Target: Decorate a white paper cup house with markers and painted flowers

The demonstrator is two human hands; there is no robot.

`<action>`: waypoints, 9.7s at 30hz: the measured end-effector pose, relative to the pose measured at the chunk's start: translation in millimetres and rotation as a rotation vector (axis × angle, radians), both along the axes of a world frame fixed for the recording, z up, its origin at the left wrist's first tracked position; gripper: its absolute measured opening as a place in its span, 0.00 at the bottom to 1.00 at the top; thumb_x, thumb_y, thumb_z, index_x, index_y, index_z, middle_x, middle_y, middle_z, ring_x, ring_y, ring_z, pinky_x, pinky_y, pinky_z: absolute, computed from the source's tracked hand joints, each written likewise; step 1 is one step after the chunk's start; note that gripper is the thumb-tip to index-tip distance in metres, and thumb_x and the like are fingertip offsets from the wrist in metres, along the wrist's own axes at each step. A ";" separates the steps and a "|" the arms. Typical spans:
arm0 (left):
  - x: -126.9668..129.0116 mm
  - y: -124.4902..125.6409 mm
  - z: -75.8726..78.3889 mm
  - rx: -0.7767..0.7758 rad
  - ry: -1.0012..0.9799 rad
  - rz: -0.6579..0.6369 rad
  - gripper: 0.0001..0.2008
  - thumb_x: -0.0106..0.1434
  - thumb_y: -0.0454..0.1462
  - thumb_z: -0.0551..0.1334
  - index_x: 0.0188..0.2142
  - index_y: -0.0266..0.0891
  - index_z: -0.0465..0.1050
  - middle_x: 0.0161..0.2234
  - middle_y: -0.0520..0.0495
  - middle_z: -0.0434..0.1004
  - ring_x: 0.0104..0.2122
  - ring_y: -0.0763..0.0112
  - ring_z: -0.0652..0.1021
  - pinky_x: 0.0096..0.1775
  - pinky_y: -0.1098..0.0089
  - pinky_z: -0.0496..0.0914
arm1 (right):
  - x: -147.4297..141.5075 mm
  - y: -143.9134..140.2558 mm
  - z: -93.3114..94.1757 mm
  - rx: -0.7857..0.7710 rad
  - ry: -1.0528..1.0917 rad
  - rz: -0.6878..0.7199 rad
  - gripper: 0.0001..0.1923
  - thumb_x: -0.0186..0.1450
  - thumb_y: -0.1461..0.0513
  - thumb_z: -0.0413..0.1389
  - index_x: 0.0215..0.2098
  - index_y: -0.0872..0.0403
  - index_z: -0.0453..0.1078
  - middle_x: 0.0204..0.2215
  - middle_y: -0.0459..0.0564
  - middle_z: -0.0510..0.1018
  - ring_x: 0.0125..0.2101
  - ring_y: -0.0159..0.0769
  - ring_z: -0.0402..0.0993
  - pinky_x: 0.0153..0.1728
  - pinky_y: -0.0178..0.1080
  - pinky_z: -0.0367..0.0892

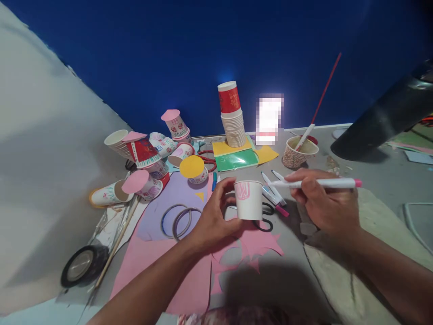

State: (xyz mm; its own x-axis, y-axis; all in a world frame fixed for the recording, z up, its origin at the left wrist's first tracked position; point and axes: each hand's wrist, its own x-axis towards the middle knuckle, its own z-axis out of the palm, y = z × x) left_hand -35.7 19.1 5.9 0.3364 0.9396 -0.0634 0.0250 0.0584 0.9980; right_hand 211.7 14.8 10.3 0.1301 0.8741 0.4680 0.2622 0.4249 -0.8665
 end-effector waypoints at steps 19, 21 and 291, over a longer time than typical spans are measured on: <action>-0.1 4.1 -12.1 0.035 -0.063 0.016 0.39 0.52 0.27 0.73 0.64 0.44 0.68 0.65 0.37 0.70 0.65 0.50 0.74 0.63 0.58 0.71 | -20.3 -16.3 18.1 0.163 -0.291 0.206 0.06 0.69 0.65 0.64 0.37 0.46 0.78 0.27 0.44 0.85 0.26 0.38 0.82 0.28 0.38 0.77; 0.0 3.9 -11.0 0.040 -0.053 0.012 0.39 0.52 0.27 0.73 0.64 0.44 0.68 0.65 0.37 0.70 0.64 0.50 0.74 0.63 0.58 0.71 | -20.7 -15.7 18.9 0.189 -0.298 0.211 0.06 0.69 0.66 0.63 0.37 0.47 0.78 0.26 0.44 0.85 0.25 0.38 0.82 0.27 0.37 0.77; 1.4 0.9 -19.7 -0.094 -0.243 -0.059 0.39 0.48 0.28 0.75 0.57 0.46 0.63 0.59 0.42 0.76 0.63 0.53 0.77 0.64 0.56 0.70 | -21.3 -24.2 25.3 0.272 -0.363 0.183 0.09 0.69 0.68 0.61 0.33 0.49 0.76 0.25 0.43 0.84 0.23 0.33 0.80 0.26 0.34 0.73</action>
State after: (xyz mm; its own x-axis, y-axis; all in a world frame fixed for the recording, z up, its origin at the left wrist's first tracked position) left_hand -34.3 20.0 -13.9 0.4061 0.9118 -0.0604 -0.2089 0.1570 0.9652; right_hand 190.4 -9.4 35.6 -0.2279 0.7075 0.6690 0.4273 0.6901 -0.5841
